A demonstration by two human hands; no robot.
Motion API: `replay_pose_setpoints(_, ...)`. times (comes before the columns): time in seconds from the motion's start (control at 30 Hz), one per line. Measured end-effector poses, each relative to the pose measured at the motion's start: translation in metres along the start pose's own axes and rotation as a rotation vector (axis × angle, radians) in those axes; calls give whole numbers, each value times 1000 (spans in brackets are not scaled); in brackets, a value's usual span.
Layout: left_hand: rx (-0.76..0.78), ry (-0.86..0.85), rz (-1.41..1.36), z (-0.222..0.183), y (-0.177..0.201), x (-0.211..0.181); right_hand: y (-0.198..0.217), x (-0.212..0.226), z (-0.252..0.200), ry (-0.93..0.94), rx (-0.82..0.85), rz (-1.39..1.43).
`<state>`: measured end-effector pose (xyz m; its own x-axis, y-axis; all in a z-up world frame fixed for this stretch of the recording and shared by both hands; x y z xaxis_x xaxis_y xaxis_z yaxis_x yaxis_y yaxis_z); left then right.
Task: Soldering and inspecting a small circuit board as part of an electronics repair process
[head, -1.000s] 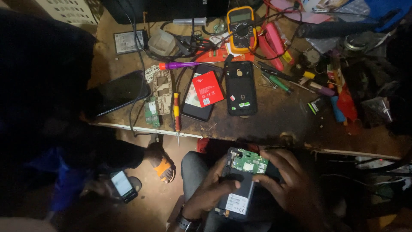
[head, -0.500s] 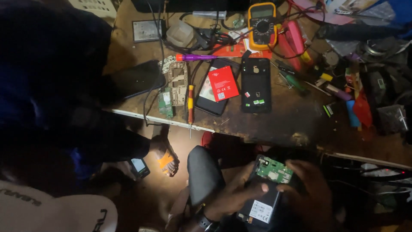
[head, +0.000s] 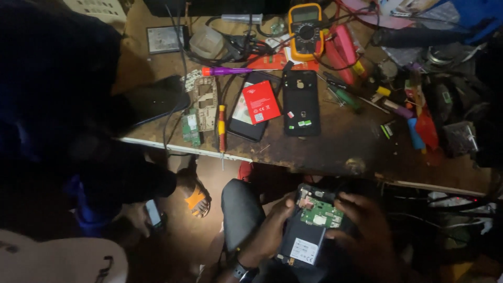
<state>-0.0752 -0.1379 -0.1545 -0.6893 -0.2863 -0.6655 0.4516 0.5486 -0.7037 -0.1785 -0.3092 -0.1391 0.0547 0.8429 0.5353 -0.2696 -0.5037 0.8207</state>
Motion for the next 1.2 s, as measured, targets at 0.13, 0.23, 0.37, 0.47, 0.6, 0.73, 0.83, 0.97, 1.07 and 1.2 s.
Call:
replay_pose_setpoints(0.13, 28, -27, 24, 0, -9, -11, -3, 1, -2, 76, -7, 2)
replay_pose_setpoints(0.23, 29, -36, 43, 0, -8, -13, 1, 13, 6, 1, 31, -26)
replay_pose_setpoints(0.37, -8, 9, 119, 2, 8, 5, 7, 19, 8, 28, -7, 3)
replay_pose_setpoints(0.47, -44, 52, 131, 1, 11, 8, 7, 19, 9, 23, -33, 31)
replay_pose_setpoints(0.6, -119, 13, 250, 0, 26, 18, 15, 29, 12, 37, -84, 25)
replay_pose_setpoints(0.73, 21, -69, 181, -2, -6, -21, 12, 25, 12, 2, -57, 14)
replay_pose_setpoints(0.83, 82, -47, 125, -3, -17, -31, 15, 26, 16, -39, -80, -4)
replay_pose_setpoints(0.97, 51, -11, 290, -4, -10, -25, 16, 30, 20, -10, -68, 49)
replay_pose_setpoints(1.07, 60, -54, 299, -4, -13, -29, 14, 27, 19, -17, -58, 38)
replay_pose_setpoints(1.2, 71, -24, 201, -4, -17, -33, 10, 18, 16, -116, -30, 21)
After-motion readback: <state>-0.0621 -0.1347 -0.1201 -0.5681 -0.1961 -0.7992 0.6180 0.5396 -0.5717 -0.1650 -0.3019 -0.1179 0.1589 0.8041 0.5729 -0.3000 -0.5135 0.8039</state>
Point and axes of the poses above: each hand's wrist, its own z-axis towards the middle knuckle, its own y-axis out of the back of the hand, x = y × z, the point moved 9 cm from there along z, towards the middle knuckle, and after that the axes turned 2 degrees about -x, right-handed, at the moved point
